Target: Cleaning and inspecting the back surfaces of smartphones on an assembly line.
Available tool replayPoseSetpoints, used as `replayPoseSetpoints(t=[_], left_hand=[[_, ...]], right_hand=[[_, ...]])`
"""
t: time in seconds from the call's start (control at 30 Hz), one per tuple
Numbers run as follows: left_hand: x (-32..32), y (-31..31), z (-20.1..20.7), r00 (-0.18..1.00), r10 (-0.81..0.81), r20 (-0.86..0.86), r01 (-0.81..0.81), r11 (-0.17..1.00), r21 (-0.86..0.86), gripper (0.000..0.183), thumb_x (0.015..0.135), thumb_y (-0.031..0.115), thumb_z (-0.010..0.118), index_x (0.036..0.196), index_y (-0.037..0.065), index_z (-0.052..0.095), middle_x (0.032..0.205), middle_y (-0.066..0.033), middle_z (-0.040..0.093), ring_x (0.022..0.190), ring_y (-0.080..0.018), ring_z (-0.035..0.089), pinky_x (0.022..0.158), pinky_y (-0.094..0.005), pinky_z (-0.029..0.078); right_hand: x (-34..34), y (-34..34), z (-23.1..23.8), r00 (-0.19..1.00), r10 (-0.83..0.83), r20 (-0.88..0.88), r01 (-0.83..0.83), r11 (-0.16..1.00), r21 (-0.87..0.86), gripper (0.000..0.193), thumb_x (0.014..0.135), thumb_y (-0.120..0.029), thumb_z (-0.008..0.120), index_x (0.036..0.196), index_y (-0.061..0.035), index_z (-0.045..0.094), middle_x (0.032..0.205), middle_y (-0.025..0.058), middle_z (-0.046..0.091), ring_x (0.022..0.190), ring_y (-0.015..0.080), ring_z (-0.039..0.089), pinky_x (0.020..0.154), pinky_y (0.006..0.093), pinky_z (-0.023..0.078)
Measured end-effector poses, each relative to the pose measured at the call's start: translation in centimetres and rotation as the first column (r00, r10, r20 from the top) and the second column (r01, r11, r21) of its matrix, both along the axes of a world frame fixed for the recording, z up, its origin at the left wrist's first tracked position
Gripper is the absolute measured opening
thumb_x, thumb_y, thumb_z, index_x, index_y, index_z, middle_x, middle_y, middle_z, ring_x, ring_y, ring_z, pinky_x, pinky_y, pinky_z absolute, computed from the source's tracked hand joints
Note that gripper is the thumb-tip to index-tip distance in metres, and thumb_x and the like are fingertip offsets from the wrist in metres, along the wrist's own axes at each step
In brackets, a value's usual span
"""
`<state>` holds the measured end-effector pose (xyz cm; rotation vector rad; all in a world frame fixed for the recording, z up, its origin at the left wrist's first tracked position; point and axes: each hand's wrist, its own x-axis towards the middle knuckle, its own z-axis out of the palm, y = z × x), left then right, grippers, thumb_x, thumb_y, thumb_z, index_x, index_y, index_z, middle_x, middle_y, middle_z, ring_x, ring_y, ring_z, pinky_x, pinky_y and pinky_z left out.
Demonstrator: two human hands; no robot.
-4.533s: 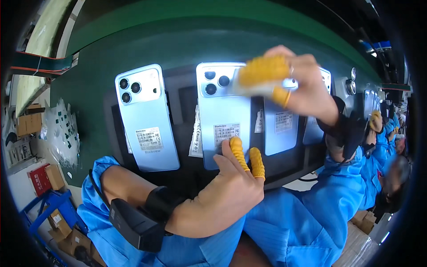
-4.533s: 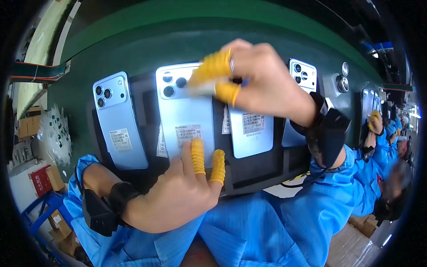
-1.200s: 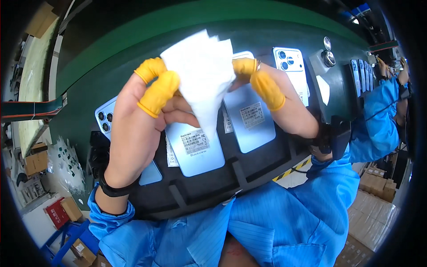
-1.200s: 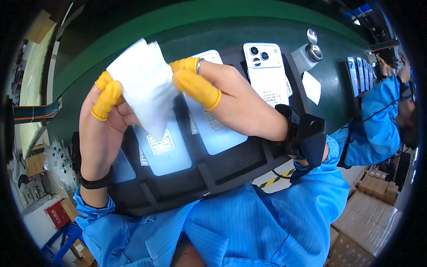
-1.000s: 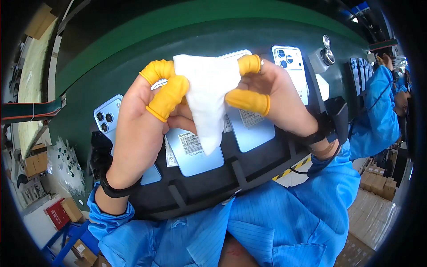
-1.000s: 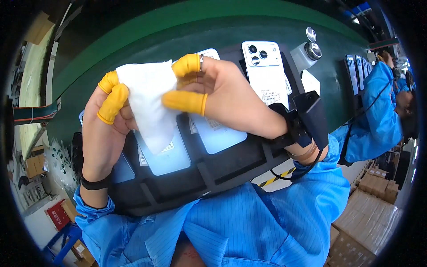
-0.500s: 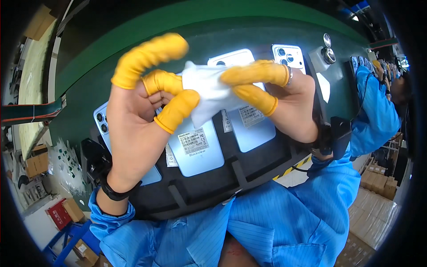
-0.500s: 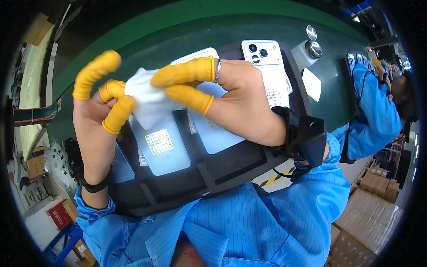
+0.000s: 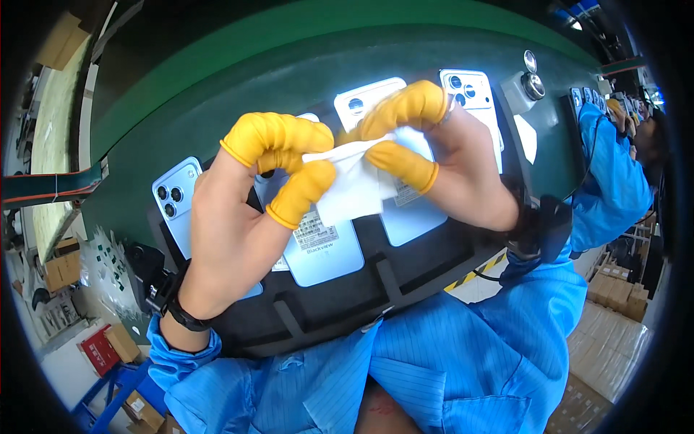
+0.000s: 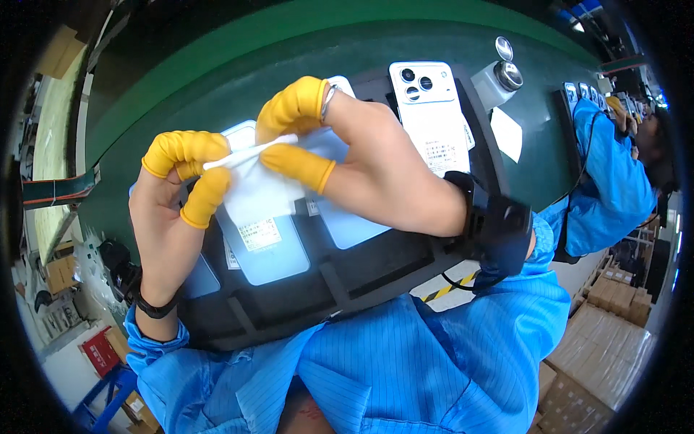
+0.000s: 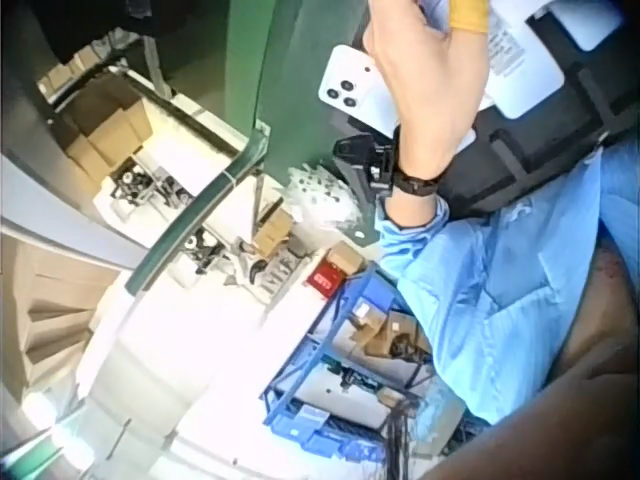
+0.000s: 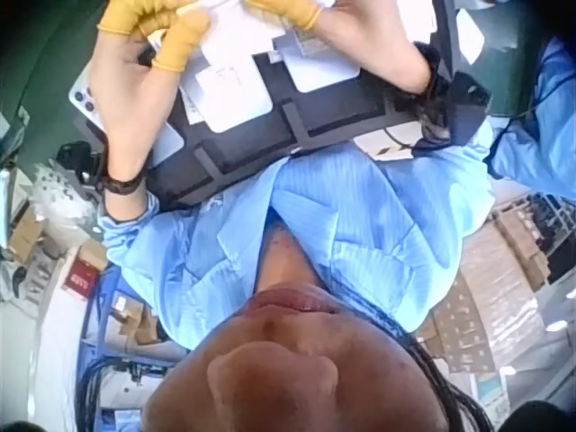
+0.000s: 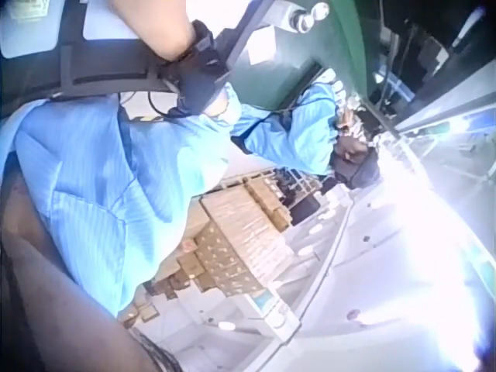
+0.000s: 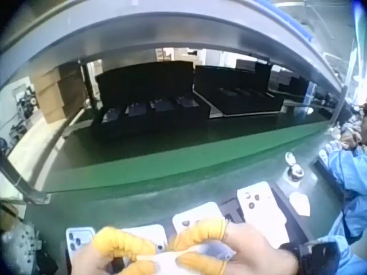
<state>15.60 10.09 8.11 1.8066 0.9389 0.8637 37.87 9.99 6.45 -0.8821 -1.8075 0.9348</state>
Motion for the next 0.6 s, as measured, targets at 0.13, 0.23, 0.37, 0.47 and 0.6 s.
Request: replayPoseSetpoints(t=[0.13,0.23,0.37,0.47,0.6], left_hand=[[-0.2,0.7,-1.1,0.97,-0.018,0.242,0.005,0.999,0.052,0.04,0.083,0.003,0.065,0.121,-0.001,0.053,0.121,-0.0144,0.057,0.11,-0.0239,0.057,0.097,-0.0345,0.043],[-0.1,1.5,-1.1,0.997,-0.071,0.039,0.055,0.947,0.317,0.038,0.082,0.008,0.067,0.117,0.0,0.056,0.126,-0.0165,0.053,0.113,-0.0267,0.055,0.098,-0.038,0.042],[-0.3,1.3,0.3,0.967,-0.214,-0.136,0.252,0.863,0.438,0.023,0.076,0.008,0.071,0.096,0.0,0.064,0.111,-0.0151,0.059,0.101,-0.0257,0.058,0.094,-0.0387,0.041],[-0.3,0.7,0.6,0.97,-0.145,-0.197,0.208,0.913,0.35,0.024,0.077,0.008,0.071,0.099,0.0,0.063,0.107,-0.0121,0.062,0.091,-0.0233,0.059,0.091,-0.0366,0.043],[0.4,0.1,0.2,0.997,-0.048,-0.063,0.056,0.99,0.126,0.037,0.081,0.008,0.07,0.115,0.001,0.057,0.109,-0.0075,0.061,0.082,-0.0139,0.054,0.084,-0.0276,0.042]], right_hand=[[0.1,0.1,0.4,0.901,0.07,-0.428,-0.254,0.886,-0.388,0.019,0.086,-0.004,0.065,0.102,-0.0016,0.056,0.097,0.0053,0.059,0.092,0.0114,0.058,0.082,0.0241,0.046],[0.6,0.7,-0.1,0.844,0.148,-0.515,-0.395,0.822,-0.41,0.02,0.089,-0.005,0.063,0.107,-0.0006,0.056,0.098,0.0036,0.061,0.091,0.0079,0.059,0.081,0.0215,0.048],[0.5,0.3,-0.1,0.912,0.149,-0.383,-0.329,0.824,-0.462,0.019,0.09,-0.006,0.062,0.108,-0.0009,0.058,0.097,0.0031,0.062,0.092,0.0081,0.059,0.082,0.0224,0.048],[-0.1,-0.2,-0.4,0.955,0.145,-0.259,-0.238,0.895,-0.378,0.019,0.09,-0.008,0.062,0.108,-0.0012,0.059,0.097,0.0032,0.063,0.093,0.0098,0.059,0.084,0.0241,0.048],[0.1,-0.2,-0.3,0.908,0.133,-0.397,-0.337,0.794,-0.506,0.021,0.089,-0.008,0.063,0.109,-0.0016,0.06,0.098,0.0045,0.064,0.093,0.0112,0.06,0.084,0.0246,0.048]])
